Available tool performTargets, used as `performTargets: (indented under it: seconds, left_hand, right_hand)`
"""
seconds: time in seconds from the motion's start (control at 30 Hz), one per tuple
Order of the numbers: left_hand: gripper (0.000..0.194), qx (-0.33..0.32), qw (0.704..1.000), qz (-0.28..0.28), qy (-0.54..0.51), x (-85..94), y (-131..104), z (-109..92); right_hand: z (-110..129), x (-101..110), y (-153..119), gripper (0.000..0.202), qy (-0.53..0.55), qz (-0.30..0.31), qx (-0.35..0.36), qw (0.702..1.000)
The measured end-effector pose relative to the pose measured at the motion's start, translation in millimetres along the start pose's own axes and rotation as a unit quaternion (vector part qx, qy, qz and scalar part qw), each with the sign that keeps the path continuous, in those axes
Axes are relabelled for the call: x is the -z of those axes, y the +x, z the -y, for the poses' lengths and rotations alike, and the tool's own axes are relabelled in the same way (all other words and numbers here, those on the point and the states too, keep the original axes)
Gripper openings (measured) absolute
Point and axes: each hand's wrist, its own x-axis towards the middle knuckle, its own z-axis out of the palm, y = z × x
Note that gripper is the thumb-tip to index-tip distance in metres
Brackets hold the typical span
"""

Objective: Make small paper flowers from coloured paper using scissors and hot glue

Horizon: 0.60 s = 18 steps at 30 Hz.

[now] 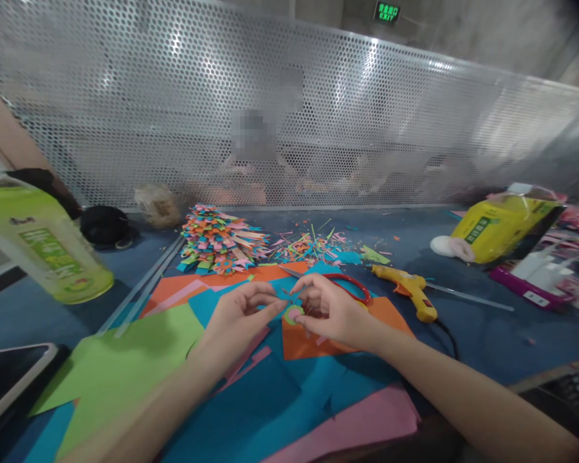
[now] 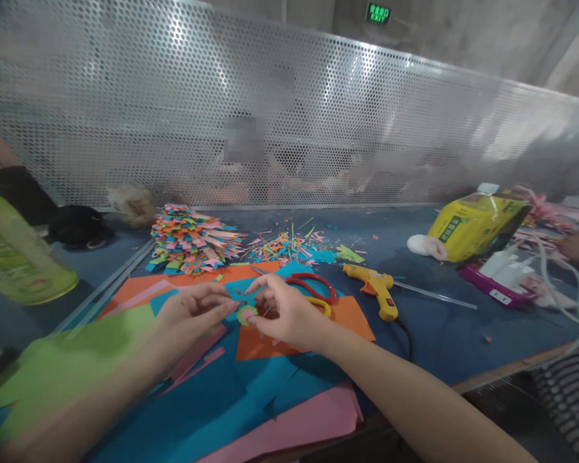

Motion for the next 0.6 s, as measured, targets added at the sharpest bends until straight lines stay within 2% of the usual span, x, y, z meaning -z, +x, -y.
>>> performTargets:
  seconds: [0.4, 0.6]
  left_hand:
    - [0.019, 0.014, 1.0, 0.017, 0.0, -1.0, -0.5, -0.1]
    - [0.02, -0.005, 1.0, 0.017, 0.016, 1.0, 1.6, 3.0]
  right_hand:
    - [4.3, 0.8, -1.2, 0.026, -0.023, 0.013, -0.006, 1.0]
    - [3.3, 1.2, -1.0, 0.027, -0.028, 0.012, -0.009, 0.999]
